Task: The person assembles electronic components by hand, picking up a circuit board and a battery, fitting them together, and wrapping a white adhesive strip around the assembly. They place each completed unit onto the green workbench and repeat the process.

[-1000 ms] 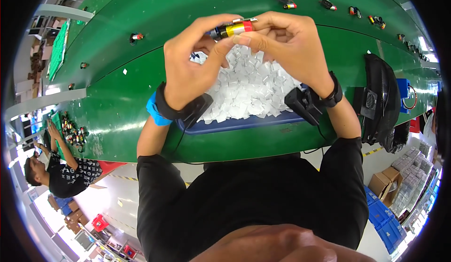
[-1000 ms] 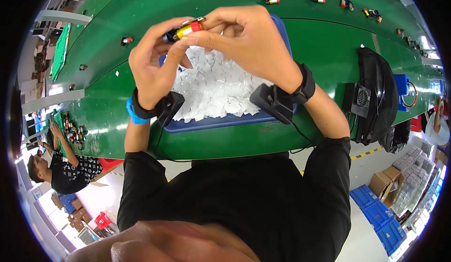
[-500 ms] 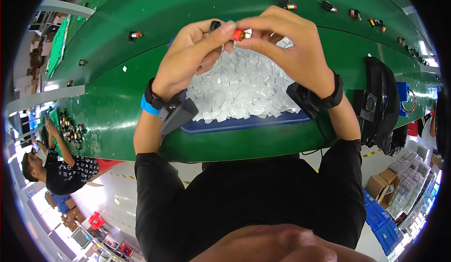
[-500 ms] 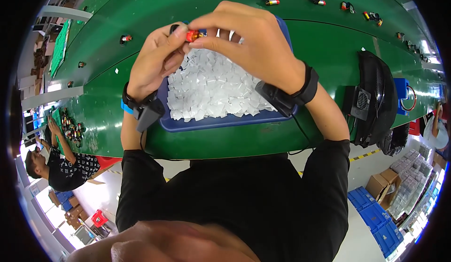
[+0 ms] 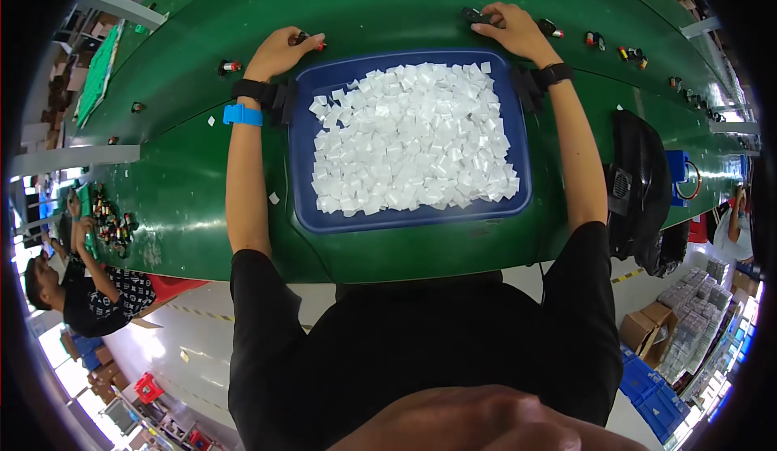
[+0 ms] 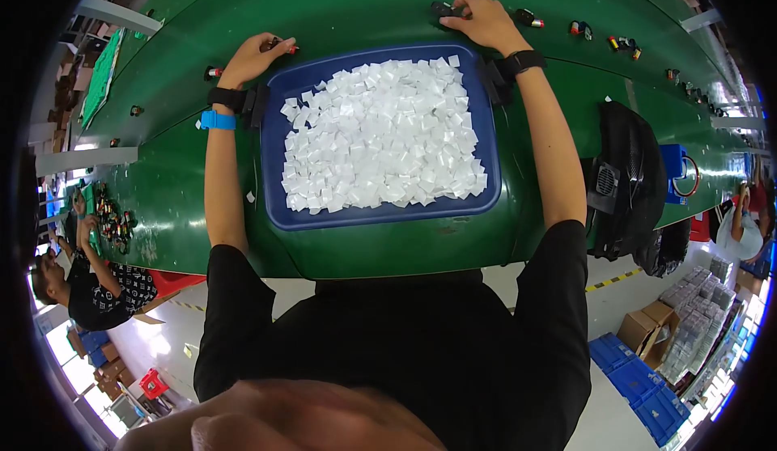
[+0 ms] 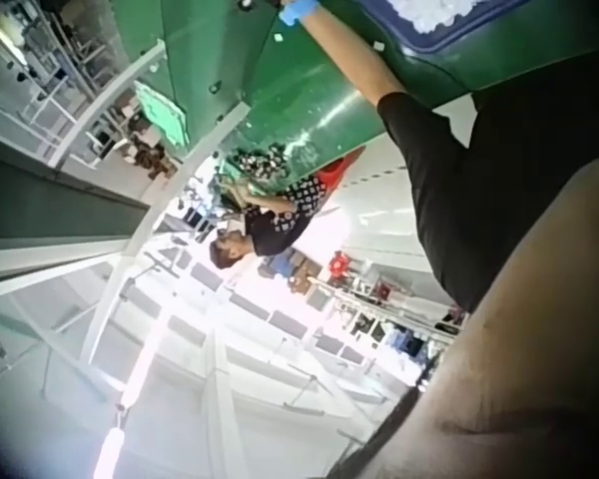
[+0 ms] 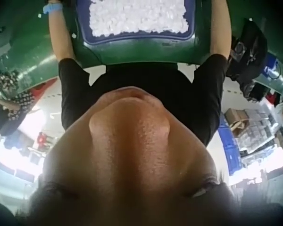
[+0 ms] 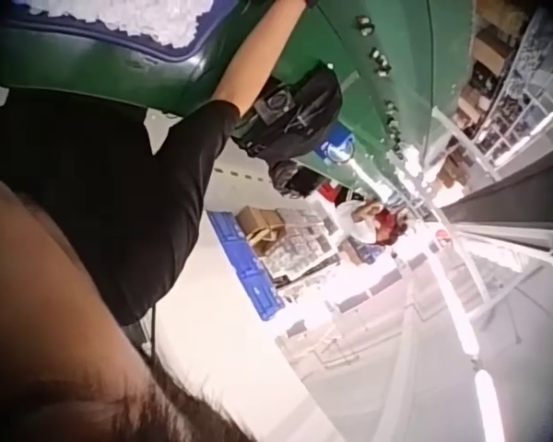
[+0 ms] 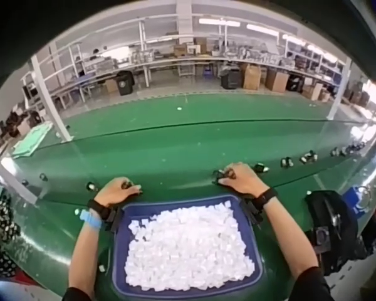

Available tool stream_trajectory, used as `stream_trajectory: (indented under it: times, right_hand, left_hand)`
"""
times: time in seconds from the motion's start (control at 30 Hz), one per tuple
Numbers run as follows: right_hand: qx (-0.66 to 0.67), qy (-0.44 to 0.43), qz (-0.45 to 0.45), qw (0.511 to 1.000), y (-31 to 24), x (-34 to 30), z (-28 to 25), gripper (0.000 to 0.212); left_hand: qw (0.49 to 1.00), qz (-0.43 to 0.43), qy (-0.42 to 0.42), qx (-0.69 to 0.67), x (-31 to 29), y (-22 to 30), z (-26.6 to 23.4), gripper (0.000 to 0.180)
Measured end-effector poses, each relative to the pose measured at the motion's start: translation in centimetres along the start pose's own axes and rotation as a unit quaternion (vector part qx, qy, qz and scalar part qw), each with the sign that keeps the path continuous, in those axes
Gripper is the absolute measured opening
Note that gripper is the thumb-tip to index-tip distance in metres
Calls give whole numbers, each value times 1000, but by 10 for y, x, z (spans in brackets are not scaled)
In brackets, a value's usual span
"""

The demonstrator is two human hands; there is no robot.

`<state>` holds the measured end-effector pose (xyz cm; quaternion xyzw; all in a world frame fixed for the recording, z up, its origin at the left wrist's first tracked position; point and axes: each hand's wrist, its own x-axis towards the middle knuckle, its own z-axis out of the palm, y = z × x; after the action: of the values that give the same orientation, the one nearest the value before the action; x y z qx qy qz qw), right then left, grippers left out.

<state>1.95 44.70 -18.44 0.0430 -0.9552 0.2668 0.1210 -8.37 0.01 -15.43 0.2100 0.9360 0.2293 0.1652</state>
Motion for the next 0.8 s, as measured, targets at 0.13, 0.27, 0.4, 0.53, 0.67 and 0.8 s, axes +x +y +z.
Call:
stream_trajectory:
  times: [0.13,0.27,0.4,0.53,0.67,0.8]
  right_hand:
    - [-34,-46,24,998,-14,8,-5,37]
    - [33,-68,51,996,-12,0,-17,27]
    - [102,-6,-30,994,-92,-14,-44,19]
    - [93,73,-133,984,-183,-49,-72,19]
    - [84,84,-242,963,-201,-70,-79,19]
    - [110,51,-250,961,-204,-77,-83,19]
  left_hand:
    - [950,71,293,86,-14,-8,7,53]
    - [972,92,201,-80,-41,61,-23,56]
    - [963,145,110,-200,-74,106,-15,48]
    - [918,180,44,-350,-99,157,10,40]
    - [879,188,-11,-438,-118,176,8,34]
    - [850,207,-23,-483,-117,175,9,25]
